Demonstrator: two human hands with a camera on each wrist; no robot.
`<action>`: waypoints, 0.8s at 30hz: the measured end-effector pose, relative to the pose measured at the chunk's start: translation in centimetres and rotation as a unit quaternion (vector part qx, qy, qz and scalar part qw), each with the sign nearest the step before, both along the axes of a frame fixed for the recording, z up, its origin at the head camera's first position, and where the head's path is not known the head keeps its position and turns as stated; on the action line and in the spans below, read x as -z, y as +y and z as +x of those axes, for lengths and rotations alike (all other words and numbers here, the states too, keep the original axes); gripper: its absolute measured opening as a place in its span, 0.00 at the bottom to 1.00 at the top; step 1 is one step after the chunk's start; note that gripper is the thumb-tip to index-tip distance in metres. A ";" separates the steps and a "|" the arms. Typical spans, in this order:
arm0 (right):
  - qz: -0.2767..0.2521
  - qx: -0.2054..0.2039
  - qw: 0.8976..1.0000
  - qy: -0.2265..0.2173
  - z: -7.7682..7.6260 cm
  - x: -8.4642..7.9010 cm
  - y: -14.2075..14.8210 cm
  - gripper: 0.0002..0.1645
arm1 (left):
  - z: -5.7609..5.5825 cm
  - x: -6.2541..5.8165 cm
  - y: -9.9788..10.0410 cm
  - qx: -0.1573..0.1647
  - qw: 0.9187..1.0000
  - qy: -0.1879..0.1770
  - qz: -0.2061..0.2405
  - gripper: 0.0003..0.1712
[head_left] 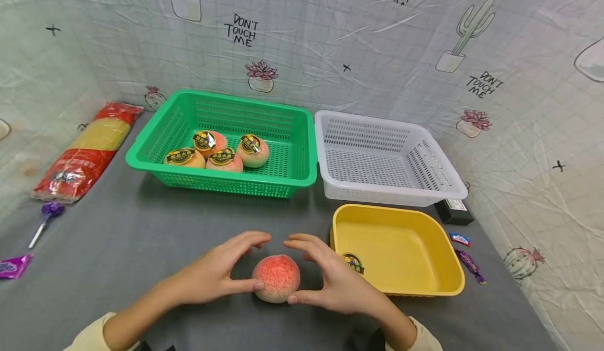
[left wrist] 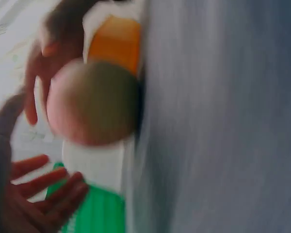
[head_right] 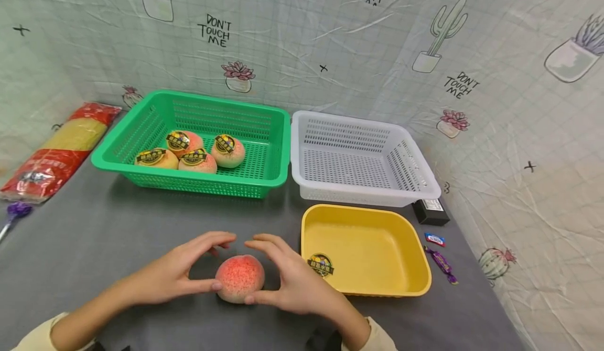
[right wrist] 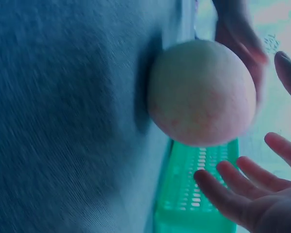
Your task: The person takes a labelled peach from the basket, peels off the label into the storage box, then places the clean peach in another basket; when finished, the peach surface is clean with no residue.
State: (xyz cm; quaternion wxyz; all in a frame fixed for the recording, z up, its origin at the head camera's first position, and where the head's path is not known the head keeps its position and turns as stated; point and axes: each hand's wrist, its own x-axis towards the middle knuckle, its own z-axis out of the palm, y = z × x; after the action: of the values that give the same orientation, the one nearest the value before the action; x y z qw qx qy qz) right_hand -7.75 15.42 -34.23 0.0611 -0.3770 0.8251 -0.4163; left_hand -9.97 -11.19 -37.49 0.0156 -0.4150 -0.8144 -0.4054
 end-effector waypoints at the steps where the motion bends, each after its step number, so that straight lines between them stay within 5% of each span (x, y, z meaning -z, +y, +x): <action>1: 0.011 -0.005 1.000 0.000 0.0 0.1 -0.2 0.45 | -0.3 -0.5 -0.2 -0.014 1.000 0.021 -0.013 0.35; 4: 0.039 -0.012 0.999 -0.003 0.0 0.7 -0.7 0.48 | -1.9 -2.0 -0.8 -0.055 0.991 0.117 -0.028 0.30; 7: 0.060 -0.016 0.998 -0.008 -0.1 1.2 -1.1 0.50 | -4.1 -3.1 -1.1 -0.090 0.971 0.223 -0.012 0.27; 10: 0.074 -0.021 0.997 -0.017 -0.1 1.6 -1.3 0.52 | -6.2 -3.7 -1.4 -0.124 0.949 0.289 0.004 0.25; 12: 0.076 -0.025 0.996 -0.026 -0.1 1.8 -1.5 0.53 | -7.3 -3.8 -1.4 -0.143 0.943 0.302 0.006 0.19; 16: 0.081 -0.024 0.996 -0.031 -0.2 2.0 -1.7 0.54 | -8.9 -3.5 -1.2 -0.165 0.942 0.293 0.000 0.17; 24: 0.078 -0.023 0.997 -0.016 -0.5 2.0 -2.2 0.48 | -9.7 -2.5 -0.8 -0.186 0.948 0.258 0.020 0.13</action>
State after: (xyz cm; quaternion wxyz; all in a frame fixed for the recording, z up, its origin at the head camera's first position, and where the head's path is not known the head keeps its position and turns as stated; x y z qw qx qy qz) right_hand -8.28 13.27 -36.21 0.1133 -0.3835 0.8449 -0.3552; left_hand -19.71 -12.04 -34.98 0.3088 -0.3461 -0.8371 -0.2901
